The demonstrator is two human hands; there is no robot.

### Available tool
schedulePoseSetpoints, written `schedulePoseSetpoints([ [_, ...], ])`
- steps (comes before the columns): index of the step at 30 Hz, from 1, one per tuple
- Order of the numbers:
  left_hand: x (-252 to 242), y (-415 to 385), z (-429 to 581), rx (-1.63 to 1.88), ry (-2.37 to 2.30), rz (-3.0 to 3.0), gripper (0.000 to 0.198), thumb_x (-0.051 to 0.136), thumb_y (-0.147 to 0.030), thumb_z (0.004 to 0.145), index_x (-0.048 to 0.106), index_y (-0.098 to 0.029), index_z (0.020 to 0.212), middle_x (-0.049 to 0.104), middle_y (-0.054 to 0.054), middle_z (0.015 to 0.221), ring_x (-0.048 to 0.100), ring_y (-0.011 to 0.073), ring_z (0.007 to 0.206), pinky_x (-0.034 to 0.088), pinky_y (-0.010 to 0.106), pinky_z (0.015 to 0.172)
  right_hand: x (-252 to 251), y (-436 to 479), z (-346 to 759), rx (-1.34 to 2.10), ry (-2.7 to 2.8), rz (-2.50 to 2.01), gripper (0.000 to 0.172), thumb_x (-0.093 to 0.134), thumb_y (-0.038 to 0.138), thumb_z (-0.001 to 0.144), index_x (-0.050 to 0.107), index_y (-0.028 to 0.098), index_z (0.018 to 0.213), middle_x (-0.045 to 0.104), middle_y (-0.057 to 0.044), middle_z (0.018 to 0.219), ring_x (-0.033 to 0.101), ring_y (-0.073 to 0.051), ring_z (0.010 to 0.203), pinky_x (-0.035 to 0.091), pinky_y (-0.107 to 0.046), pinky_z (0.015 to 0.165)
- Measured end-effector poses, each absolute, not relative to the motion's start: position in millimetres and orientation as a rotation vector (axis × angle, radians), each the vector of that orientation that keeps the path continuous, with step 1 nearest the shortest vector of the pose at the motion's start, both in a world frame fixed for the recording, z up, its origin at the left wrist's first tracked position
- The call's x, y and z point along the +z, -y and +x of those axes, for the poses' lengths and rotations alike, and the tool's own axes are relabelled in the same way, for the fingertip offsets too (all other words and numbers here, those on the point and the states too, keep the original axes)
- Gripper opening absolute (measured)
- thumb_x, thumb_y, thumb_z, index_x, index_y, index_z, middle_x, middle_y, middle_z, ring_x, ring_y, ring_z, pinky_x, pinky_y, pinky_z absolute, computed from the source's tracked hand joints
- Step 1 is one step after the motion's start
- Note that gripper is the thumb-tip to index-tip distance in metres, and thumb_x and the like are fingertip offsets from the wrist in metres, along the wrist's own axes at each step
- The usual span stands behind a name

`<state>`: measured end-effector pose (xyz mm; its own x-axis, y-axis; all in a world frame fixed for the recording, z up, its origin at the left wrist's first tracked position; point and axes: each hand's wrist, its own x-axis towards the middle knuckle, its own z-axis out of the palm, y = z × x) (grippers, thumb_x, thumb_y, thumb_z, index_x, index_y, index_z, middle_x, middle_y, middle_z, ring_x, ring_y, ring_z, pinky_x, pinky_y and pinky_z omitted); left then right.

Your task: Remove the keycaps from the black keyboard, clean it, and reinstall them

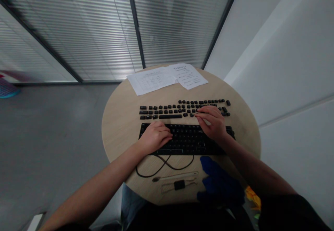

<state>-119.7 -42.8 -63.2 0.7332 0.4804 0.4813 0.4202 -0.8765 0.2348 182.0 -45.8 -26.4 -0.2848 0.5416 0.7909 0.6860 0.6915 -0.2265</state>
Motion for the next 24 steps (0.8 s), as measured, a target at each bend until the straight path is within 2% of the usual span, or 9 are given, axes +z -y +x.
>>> schedulePoseSetpoints([
  [10, -51.8, 45.3, -114.7, 0.710, -0.830, 2.900, 0.017, 0.067, -0.030, 0.098, 0.078, -0.022, 0.088, 0.068, 0.005, 0.094, 0.056, 0.0229, 0.090, 0.042, 0.038, 0.077, -27.6, 33.9, 183.8, -0.173, 2.051, -0.996, 0.014, 0.067, 0.020, 0.093, 0.080, 0.024, 0.095, 0.078, -0.009, 0.103, 0.070, -0.026, 0.100, 0.055, -0.046, 0.096],
  [15, -51.6, 43.3, -115.2, 0.605, -0.878, 2.874, 0.013, 0.072, -0.029, 0.094, 0.077, -0.022, 0.085, 0.068, 0.004, 0.095, 0.057, 0.0234, 0.093, 0.042, 0.038, 0.079, -24.9, -18.6, 184.3, -0.038, 2.212, -1.233, 0.017, 0.065, 0.022, 0.094, 0.082, 0.021, 0.094, 0.080, -0.011, 0.103, 0.070, -0.027, 0.100, 0.053, -0.045, 0.095],
  [19, -49.2, 43.4, -115.6, 0.579, -0.892, 2.829, 0.012, 0.075, -0.031, 0.092, 0.078, -0.023, 0.084, 0.071, 0.005, 0.099, 0.059, 0.0238, 0.095, 0.044, 0.038, 0.082, -21.9, -66.1, 177.8, 0.060, 2.316, -1.534, 0.022, 0.064, 0.021, 0.095, 0.083, 0.020, 0.106, 0.080, -0.010, 0.113, 0.070, -0.027, 0.111, 0.050, -0.042, 0.103],
  [21, -42.5, 44.7, -115.1, 0.561, -0.867, 2.819, 0.011, 0.075, -0.032, 0.092, 0.079, -0.022, 0.088, 0.073, 0.005, 0.103, 0.061, 0.0238, 0.096, 0.046, 0.038, 0.084, -22.3, -83.4, 172.3, 0.084, 2.333, -1.678, 0.024, 0.065, 0.024, 0.095, 0.083, 0.021, 0.111, 0.080, -0.010, 0.116, 0.070, -0.028, 0.114, 0.051, -0.041, 0.103],
  [24, -23.5, 39.9, -112.2, 0.595, -0.811, 2.787, 0.014, 0.069, -0.031, 0.097, 0.079, -0.022, 0.100, 0.075, 0.004, 0.108, 0.064, 0.0221, 0.097, 0.050, 0.037, 0.087, -26.2, -99.2, 164.2, 0.104, 2.347, -1.764, 0.022, 0.069, 0.027, 0.093, 0.084, 0.021, 0.107, 0.082, -0.012, 0.109, 0.073, -0.029, 0.106, 0.054, -0.041, 0.096],
])
